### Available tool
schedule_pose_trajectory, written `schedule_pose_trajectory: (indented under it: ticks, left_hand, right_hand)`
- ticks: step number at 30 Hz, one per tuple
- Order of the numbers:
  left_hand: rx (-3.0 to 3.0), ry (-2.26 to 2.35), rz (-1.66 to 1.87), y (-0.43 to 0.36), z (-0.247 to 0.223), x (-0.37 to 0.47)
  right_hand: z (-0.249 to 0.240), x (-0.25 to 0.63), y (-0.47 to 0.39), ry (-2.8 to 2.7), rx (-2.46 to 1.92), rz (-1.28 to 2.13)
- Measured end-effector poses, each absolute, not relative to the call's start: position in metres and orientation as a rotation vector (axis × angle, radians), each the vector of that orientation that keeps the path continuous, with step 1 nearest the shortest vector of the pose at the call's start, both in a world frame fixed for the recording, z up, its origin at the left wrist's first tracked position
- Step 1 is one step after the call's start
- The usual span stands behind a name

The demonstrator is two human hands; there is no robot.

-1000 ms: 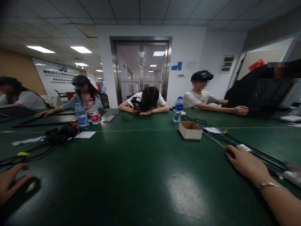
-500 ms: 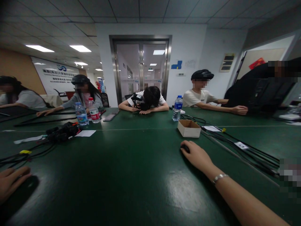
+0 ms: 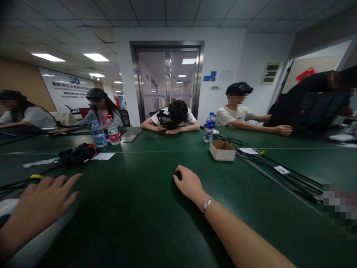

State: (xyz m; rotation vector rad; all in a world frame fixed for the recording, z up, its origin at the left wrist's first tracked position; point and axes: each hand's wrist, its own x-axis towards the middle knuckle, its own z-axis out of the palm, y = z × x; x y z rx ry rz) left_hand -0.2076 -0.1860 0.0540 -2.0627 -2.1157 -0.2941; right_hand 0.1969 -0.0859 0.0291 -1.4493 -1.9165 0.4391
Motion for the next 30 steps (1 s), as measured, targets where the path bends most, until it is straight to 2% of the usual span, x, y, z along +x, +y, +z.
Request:
schedule_pose_trajectory:
  ticks: [3, 7, 10, 16, 24, 30]
  left_hand:
    - [-2.137, -1.874, -0.427, -0.156, 0.068, -0.116]
    - [-2.552, -1.747, -1.077, -0.118, 0.057, -0.009]
    - [-2.598, -1.916, -1.424, -0.099, 0.036, 0.029]
    - [-2.607, -1.836, -1.629, -0.088, 0.019, 0.03]
    - [-2.59, -1.919, -1.962, -0.072, 0.017, 0.014]
    - [-2.623, -1.896, -2.163, -0.064, 0.011, 0.011]
  right_hand:
    - [0.024, 0.166, -0.07, -1.548, -1.372, 0.692]
    - [0.018, 0.125, -0.051, -1.041, -1.187, 1.119]
    - [0.011, 0.115, -0.042, -0.87, -1.104, 1.209]
    - [0.009, 0.12, -0.038, -0.664, -1.085, 1.296]
    - [0.015, 0.134, -0.038, -0.802, -0.994, 1.155]
    - [0.016, 0.139, -0.044, -0.778, -0.912, 1.231]
